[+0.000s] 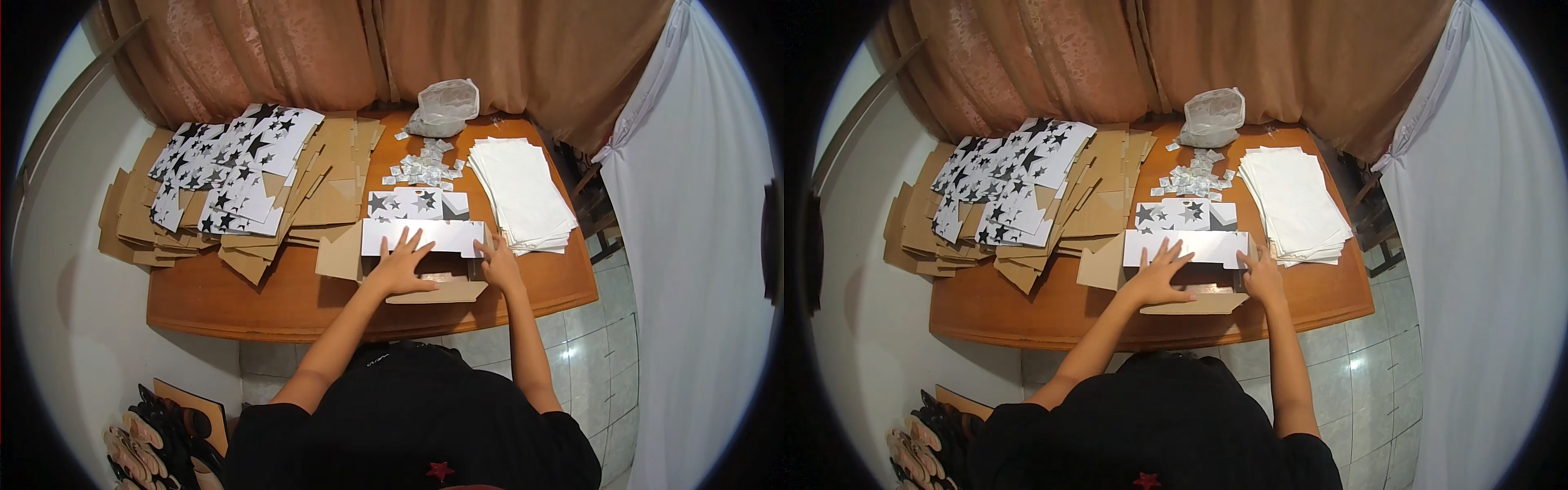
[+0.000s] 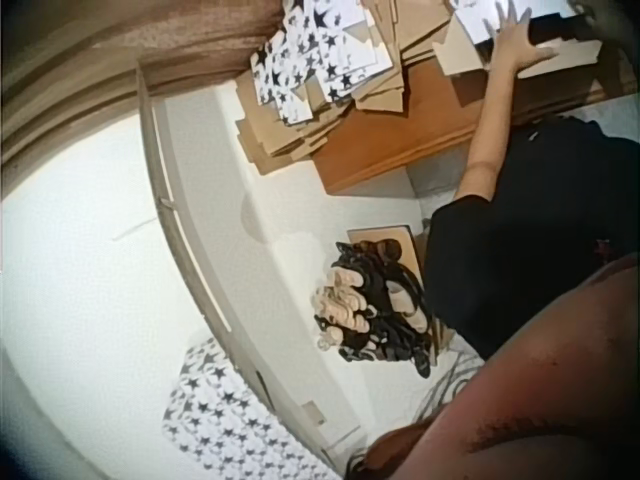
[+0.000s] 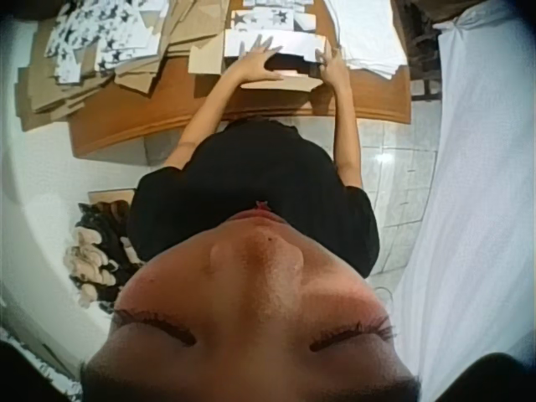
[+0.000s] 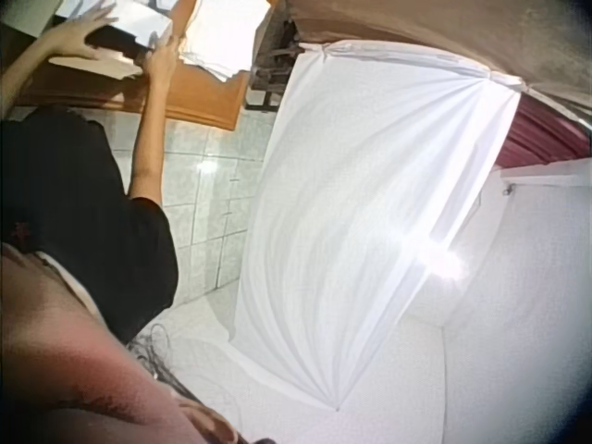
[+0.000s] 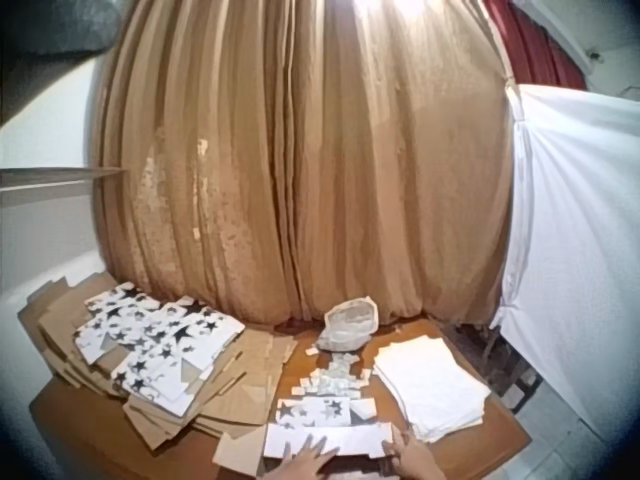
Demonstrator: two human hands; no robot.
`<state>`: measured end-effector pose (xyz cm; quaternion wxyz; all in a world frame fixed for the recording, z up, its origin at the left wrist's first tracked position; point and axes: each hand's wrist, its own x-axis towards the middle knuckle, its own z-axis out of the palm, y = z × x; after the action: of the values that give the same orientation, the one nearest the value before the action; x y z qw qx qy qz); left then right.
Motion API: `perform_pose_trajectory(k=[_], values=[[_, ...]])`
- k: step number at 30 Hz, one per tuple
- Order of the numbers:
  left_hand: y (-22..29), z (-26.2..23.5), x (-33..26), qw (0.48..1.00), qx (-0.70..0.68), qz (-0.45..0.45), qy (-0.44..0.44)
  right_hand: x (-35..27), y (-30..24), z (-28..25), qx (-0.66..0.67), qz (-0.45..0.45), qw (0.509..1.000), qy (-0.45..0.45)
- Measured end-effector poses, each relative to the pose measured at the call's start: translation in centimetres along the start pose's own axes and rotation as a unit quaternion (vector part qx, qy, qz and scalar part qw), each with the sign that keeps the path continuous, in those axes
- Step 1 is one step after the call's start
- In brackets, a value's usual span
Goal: Folding flat cardboard into shoe boxes and lining them with tissue paper.
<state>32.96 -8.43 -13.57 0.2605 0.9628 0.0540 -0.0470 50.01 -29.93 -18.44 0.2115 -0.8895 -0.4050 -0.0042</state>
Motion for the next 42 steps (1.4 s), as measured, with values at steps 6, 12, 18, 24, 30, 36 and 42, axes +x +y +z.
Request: perform_pose_trajectory(k=[6,12,18,24,30,36,42], values=[[0.2,2.0,1.5,0.998,0.029,0.013,-0.063,-1.7,-0.2,0.3,0.165,0.011,0.977,0.133],[0.2,2.4,1.2,0.995,0.041,0.011,-0.086,-3.6,4.5,0.3,0.087,0.383,0.919,0.047],[-0.8,3.7,0.5,0.998,0.018,0.021,-0.057,-3.2,2.7,-2.7,0.698,0.177,0.693,0.037],[-0.4,3.7,0.3,0.999,-0.015,0.032,-0.039,0.9,-2.6,0.3,0.441,0.121,0.887,0.063],[-0.3,4.1,-0.1,0.999,-0.002,0.011,-0.038,1.8,-5.5,2.1,0.081,0.105,0.99,0.046],[-0.5,5.1,-0.5,1.0,0.007,-0.012,0.02,1.5,-7.3,2.2,-0.037,0.153,0.987,0.01],[-0.2,0.6,-3.3,0.985,0.016,-0.09,0.147,1.8,-7.0,1.4,-0.008,0.174,0.985,0.0]])
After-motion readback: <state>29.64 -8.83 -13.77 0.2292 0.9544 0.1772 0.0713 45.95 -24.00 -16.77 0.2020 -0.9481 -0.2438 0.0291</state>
